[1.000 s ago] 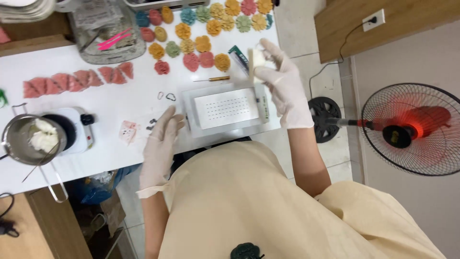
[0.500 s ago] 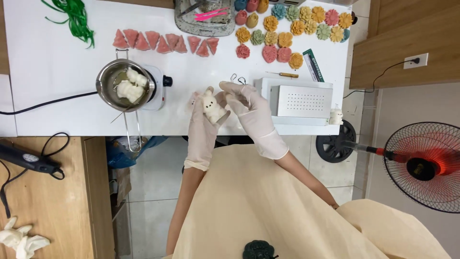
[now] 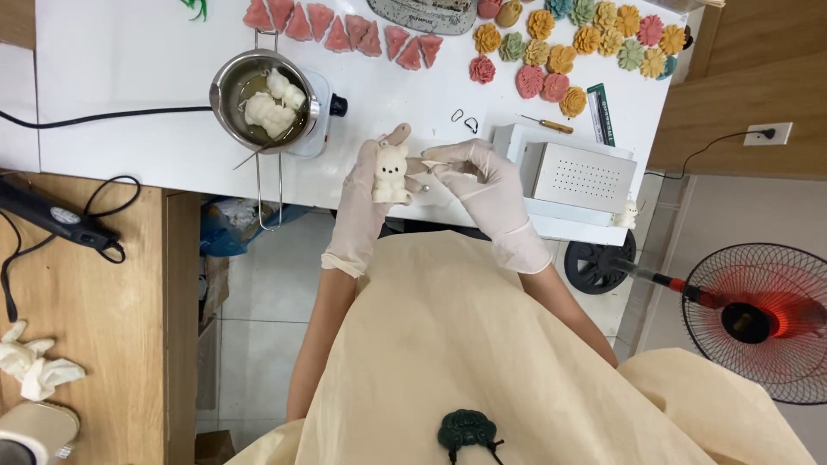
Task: Decorating a small bear-shaped wax figure with eyes and a nose using a pick tool.
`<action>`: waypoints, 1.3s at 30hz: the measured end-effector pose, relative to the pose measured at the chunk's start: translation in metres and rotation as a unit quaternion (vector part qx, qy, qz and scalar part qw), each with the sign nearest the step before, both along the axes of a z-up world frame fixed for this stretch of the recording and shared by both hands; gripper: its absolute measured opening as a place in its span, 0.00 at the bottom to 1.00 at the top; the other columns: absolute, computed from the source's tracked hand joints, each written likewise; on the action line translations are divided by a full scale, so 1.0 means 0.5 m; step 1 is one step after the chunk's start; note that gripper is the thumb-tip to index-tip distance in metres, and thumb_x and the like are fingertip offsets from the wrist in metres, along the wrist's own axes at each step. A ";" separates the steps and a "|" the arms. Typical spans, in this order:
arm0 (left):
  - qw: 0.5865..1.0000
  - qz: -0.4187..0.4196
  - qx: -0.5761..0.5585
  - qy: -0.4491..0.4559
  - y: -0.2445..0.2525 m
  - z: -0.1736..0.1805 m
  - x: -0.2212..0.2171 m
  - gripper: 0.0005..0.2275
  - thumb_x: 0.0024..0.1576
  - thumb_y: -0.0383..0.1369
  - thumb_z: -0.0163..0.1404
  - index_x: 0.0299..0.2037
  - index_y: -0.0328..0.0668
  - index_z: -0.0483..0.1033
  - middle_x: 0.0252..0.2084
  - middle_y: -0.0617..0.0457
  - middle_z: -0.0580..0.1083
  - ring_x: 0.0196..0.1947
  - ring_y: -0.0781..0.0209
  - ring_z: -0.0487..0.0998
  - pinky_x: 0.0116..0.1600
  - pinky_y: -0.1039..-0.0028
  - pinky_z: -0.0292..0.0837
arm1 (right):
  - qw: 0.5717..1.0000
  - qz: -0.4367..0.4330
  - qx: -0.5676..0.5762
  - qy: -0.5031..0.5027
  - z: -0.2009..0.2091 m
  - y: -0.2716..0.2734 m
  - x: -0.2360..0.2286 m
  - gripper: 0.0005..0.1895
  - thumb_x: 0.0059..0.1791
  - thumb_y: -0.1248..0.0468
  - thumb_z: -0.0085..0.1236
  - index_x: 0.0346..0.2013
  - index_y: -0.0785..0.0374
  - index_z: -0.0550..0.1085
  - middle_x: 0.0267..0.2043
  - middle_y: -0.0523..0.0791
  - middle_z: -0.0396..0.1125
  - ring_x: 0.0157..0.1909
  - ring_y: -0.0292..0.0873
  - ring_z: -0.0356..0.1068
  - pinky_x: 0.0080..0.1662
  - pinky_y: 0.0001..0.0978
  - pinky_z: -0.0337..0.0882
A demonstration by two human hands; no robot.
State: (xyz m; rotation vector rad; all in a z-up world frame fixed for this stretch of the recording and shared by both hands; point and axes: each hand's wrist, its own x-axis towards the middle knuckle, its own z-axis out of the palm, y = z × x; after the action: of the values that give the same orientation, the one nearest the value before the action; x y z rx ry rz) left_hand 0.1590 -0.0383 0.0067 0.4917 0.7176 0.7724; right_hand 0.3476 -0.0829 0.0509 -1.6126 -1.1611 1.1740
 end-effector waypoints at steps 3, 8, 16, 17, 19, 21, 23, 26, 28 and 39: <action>1.000 0.011 0.005 -0.013 0.001 0.023 0.018 0.29 0.70 0.51 0.33 0.68 0.33 0.68 0.41 0.46 0.79 0.35 0.64 0.77 0.40 0.75 0.74 | 0.999 -0.001 0.043 0.023 0.011 0.006 0.019 0.10 0.52 0.74 0.61 0.48 0.66 0.79 0.46 0.44 0.69 0.49 0.35 0.70 0.55 0.27 0.72; 0.998 0.039 -0.033 -0.019 -0.002 0.088 0.061 0.27 0.67 0.49 0.40 0.62 0.28 0.72 0.40 0.48 0.79 0.37 0.63 0.80 0.45 0.70 0.81 | 0.993 0.054 0.104 -0.008 0.056 0.016 0.039 0.09 0.52 0.73 0.62 0.47 0.64 0.78 0.48 0.44 0.71 0.52 0.38 0.69 0.56 0.28 0.72; 0.997 0.076 -0.033 0.008 -0.011 0.086 0.106 0.27 0.67 0.50 0.45 0.56 0.26 0.78 0.35 0.50 0.78 0.28 0.63 0.77 0.37 0.72 0.77 | 0.990 0.087 0.078 -0.080 0.082 0.025 0.072 0.12 0.50 0.72 0.65 0.48 0.60 0.81 0.45 0.43 0.72 0.47 0.37 0.69 0.47 0.28 0.68; 0.996 0.077 -0.029 0.016 -0.011 0.089 0.108 0.27 0.67 0.50 0.45 0.55 0.27 0.78 0.35 0.51 0.77 0.27 0.64 0.77 0.36 0.73 0.76 | 0.987 0.094 0.077 -0.108 0.088 0.027 0.075 0.12 0.49 0.71 0.67 0.47 0.59 0.82 0.44 0.43 0.73 0.44 0.37 0.69 0.45 0.28 0.69; 0.996 0.078 -0.027 0.025 -0.009 0.098 0.114 0.27 0.67 0.51 0.45 0.54 0.27 0.78 0.35 0.51 0.77 0.27 0.64 0.76 0.35 0.73 0.75 | 0.983 0.101 0.074 -0.134 0.096 0.031 0.083 0.11 0.49 0.70 0.68 0.46 0.58 0.82 0.43 0.43 0.74 0.41 0.37 0.70 0.43 0.27 0.69; 0.995 0.085 -0.043 0.034 -0.004 0.112 0.117 0.25 0.66 0.49 0.46 0.51 0.27 0.77 0.36 0.50 0.78 0.26 0.63 0.76 0.33 0.72 0.74 | 0.976 0.119 0.120 -0.138 0.098 0.031 0.086 0.12 0.50 0.70 0.68 0.47 0.59 0.81 0.44 0.44 0.74 0.44 0.38 0.73 0.46 0.28 0.71; 0.994 0.085 -0.051 0.045 0.000 0.126 0.119 0.25 0.66 0.49 0.45 0.51 0.27 0.77 0.36 0.51 0.78 0.27 0.64 0.75 0.33 0.73 0.74 | 0.977 0.117 0.122 -0.130 0.097 0.030 0.084 0.11 0.50 0.70 0.67 0.47 0.60 0.81 0.45 0.44 0.74 0.45 0.38 0.73 0.47 0.28 0.72; 0.994 0.087 -0.044 0.051 0.000 0.124 0.122 0.24 0.67 0.48 0.43 0.52 0.27 0.77 0.36 0.51 0.77 0.28 0.65 0.75 0.33 0.74 0.73 | 0.979 0.112 0.112 -0.125 0.099 0.030 0.082 0.10 0.52 0.71 0.65 0.47 0.61 0.80 0.46 0.44 0.73 0.47 0.39 0.74 0.49 0.29 0.73; 0.995 0.088 -0.029 0.047 -0.001 0.123 0.122 0.24 0.68 0.48 0.43 0.53 0.27 0.78 0.35 0.51 0.77 0.28 0.64 0.75 0.34 0.74 0.73 | 0.981 0.109 0.099 -0.126 0.101 0.030 0.080 0.09 0.52 0.72 0.64 0.46 0.61 0.80 0.46 0.44 0.73 0.47 0.39 0.75 0.50 0.29 0.73; 0.995 0.080 -0.039 0.047 -0.002 0.120 0.123 0.25 0.68 0.48 0.41 0.53 0.29 0.79 0.31 0.53 0.75 0.25 0.66 0.73 0.32 0.75 0.72 | 0.976 0.116 0.097 -0.158 0.094 0.035 0.076 0.09 0.51 0.71 0.65 0.45 0.60 0.80 0.47 0.44 0.73 0.47 0.40 0.75 0.48 0.30 0.73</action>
State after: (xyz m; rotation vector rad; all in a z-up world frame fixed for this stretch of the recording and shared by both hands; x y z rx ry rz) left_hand 0.2205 -0.0394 0.0669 0.4047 0.8792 0.8707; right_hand 0.3857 -0.0655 0.0979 -1.5808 -1.6517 0.9293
